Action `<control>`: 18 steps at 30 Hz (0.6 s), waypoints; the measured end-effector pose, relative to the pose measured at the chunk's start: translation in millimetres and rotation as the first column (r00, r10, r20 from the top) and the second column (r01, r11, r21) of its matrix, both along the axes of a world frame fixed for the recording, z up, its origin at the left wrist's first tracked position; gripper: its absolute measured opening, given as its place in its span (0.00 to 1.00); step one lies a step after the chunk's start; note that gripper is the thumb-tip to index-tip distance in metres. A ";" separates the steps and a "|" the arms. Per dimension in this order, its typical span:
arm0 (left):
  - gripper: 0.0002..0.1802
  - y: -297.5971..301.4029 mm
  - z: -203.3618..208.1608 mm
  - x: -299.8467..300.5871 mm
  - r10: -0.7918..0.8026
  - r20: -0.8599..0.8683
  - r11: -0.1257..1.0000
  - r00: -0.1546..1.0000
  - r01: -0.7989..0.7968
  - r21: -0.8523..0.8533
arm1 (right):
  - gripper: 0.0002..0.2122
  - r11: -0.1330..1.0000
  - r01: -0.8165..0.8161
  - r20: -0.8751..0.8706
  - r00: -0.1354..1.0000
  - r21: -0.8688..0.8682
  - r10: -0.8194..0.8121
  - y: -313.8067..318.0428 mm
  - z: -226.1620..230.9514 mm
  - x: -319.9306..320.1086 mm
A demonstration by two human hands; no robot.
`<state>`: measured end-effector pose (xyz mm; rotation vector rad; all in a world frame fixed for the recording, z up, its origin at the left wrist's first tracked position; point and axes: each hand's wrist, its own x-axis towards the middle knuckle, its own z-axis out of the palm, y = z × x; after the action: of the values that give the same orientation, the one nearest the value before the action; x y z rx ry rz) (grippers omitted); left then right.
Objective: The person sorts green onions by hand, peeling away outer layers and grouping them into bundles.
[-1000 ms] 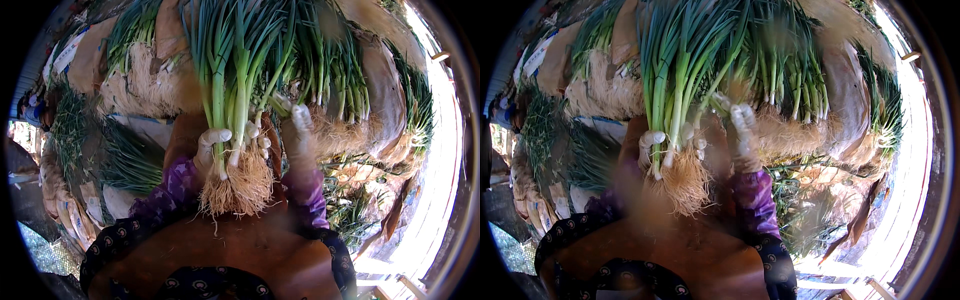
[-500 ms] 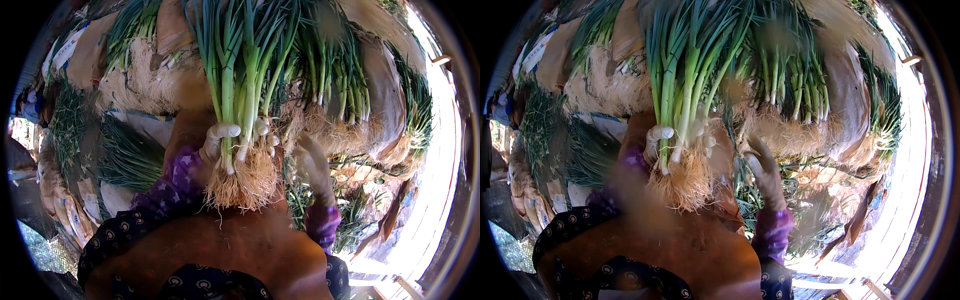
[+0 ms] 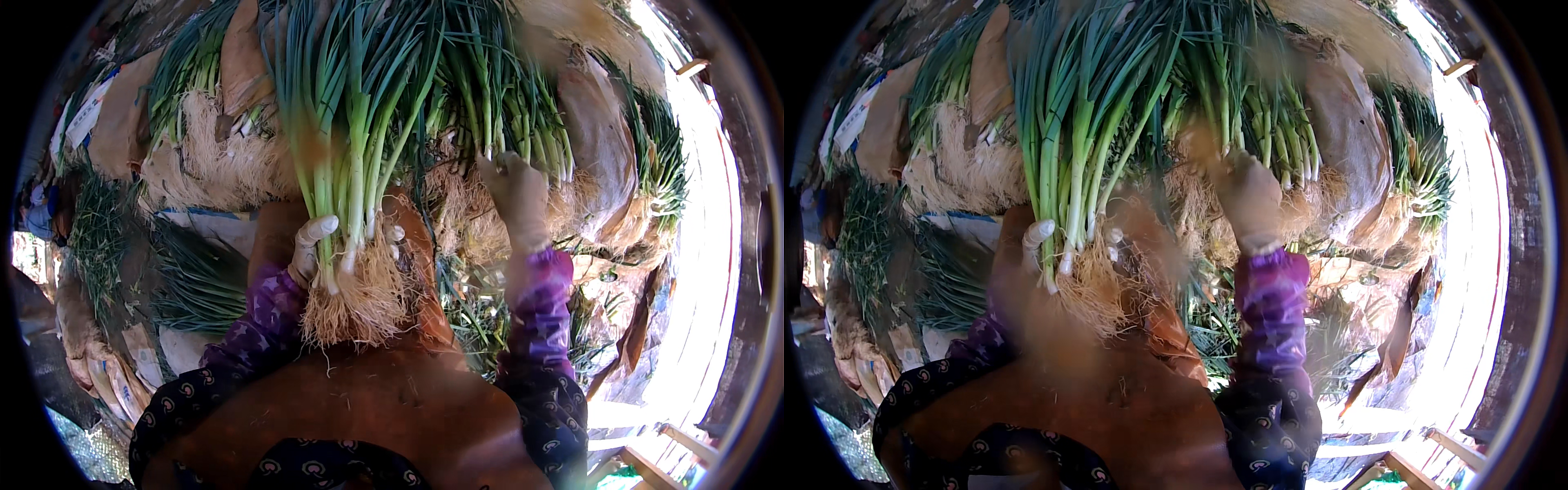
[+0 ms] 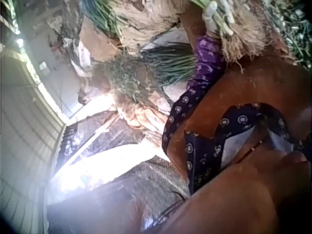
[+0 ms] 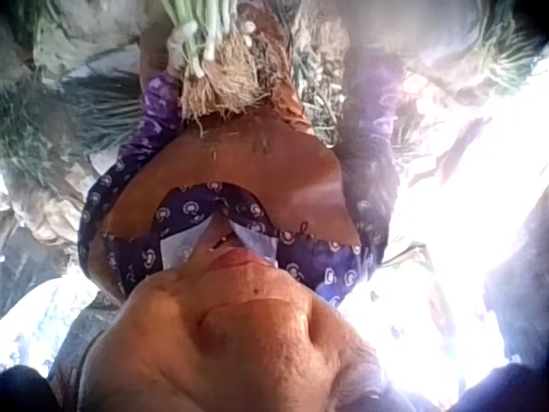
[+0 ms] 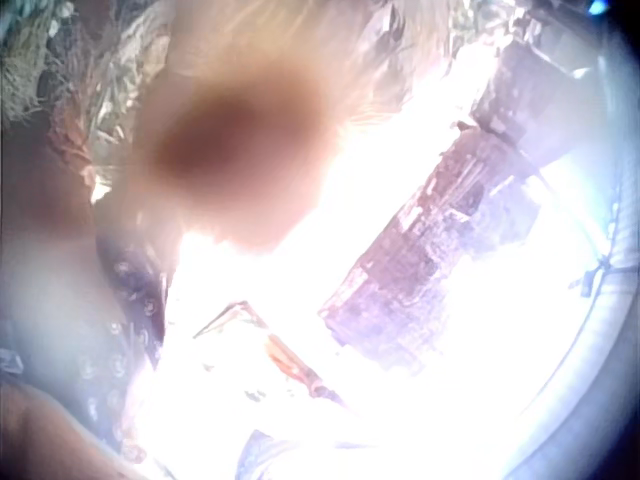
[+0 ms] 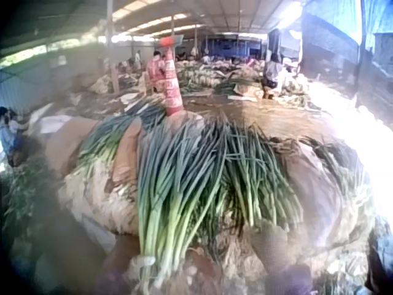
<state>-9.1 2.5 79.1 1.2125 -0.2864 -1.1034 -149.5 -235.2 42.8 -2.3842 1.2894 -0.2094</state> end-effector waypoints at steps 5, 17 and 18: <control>0.38 -17.1 5.8 -0.5 -0.292 -0.351 0.918 0.890 0.158 -0.363 | 0.14 0.955 0.083 -0.148 0.981 -0.284 -0.129 -55.4 -92.4 30.2; 0.28 -22.0 -45.1 17.9 -0.392 -0.387 0.861 0.835 0.185 -0.475 | 0.12 0.946 -0.201 0.540 0.782 -0.254 0.311 82.2 -11.9 17.2; 0.28 -20.5 -45.3 17.8 -0.322 -0.379 0.908 0.867 0.170 -0.383 | 0.11 0.996 -0.088 0.659 0.748 -0.018 0.078 76.5 -14.2 9.7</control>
<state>8.7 -18.1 33.8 0.6053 -0.2780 -1.4528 -139.8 -158.6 28.6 -2.0382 0.8264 -0.9239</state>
